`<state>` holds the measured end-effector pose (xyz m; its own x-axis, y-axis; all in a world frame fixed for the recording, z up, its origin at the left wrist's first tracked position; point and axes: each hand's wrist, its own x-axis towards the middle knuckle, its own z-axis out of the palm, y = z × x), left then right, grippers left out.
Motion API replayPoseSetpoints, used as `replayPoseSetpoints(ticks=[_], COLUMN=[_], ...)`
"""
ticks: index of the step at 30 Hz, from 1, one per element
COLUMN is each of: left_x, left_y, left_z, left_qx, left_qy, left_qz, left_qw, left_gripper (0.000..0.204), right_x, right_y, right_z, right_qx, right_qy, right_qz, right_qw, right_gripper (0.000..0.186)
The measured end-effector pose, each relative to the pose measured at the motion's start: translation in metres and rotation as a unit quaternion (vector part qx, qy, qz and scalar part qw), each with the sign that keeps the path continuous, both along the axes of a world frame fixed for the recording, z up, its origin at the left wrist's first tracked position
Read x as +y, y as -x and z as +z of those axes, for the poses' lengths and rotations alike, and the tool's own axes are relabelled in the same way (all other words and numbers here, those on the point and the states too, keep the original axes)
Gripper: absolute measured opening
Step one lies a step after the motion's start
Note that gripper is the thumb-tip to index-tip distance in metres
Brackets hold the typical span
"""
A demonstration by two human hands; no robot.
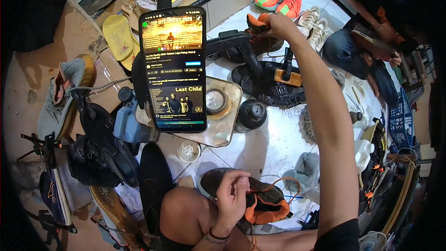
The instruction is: Applying adhesive and cleaning the sole of a hiking boot for repair.
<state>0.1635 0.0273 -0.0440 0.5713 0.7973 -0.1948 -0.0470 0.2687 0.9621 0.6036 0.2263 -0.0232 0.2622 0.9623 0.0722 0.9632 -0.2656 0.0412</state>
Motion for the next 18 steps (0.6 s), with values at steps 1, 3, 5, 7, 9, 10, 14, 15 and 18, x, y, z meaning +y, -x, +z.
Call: replayPoseSetpoints(ticks=[1,3,5,7,9,10,14,15,18], left_x=[-0.001,-0.003,-0.004,-0.004,-0.003,-0.002,-0.002,-0.002,-0.004], left_y=[0.001,0.002,0.004,0.006,0.006,0.006,0.005,0.004,-0.001], left_z=[-0.002,-0.006,-0.007,-0.007,-0.007,-0.008,-0.008,-0.008,-0.008], left_qx=[-0.013,-0.027,-0.042,-0.042,-0.034,-0.027,-0.025,-0.029,-0.049], left_qy=[0.018,0.033,0.047,0.056,0.057,0.058,0.067,0.065,0.07], left_qz=[-0.003,-0.003,0.0,0.008,0.009,0.007,0.0,-0.001,-0.005], left_qw=[1.0,0.999,0.998,0.998,0.998,0.998,0.997,0.997,0.996], left_gripper=[0.009,0.009,0.009,0.01,0.01,0.01,0.01,0.01,0.01], right_x=[0.003,0.001,-0.001,-0.001,0.005,0.007,0.013,0.016,0.009], right_y=[-0.003,-0.003,-0.002,0.003,0.009,0.009,0.006,0.001,-0.013], right_z=[-0.002,-0.009,-0.015,-0.015,-0.009,-0.006,0.011,0.021,0.058], right_qx=[0.01,0.009,0.008,-0.035,-0.046,-0.058,-0.128,-0.144,-0.187], right_qy=[-0.023,-0.054,-0.086,-0.066,-0.054,-0.041,-0.144,-0.141,-0.172], right_qz=[0.011,0.017,0.025,0.003,0.007,0.006,0.065,0.075,0.1], right_qw=[1.0,0.998,0.996,0.997,0.997,0.997,0.979,0.977,0.962], right_gripper=[0.041,0.037,0.034,0.029,0.029,0.03,0.025,0.024,0.022])
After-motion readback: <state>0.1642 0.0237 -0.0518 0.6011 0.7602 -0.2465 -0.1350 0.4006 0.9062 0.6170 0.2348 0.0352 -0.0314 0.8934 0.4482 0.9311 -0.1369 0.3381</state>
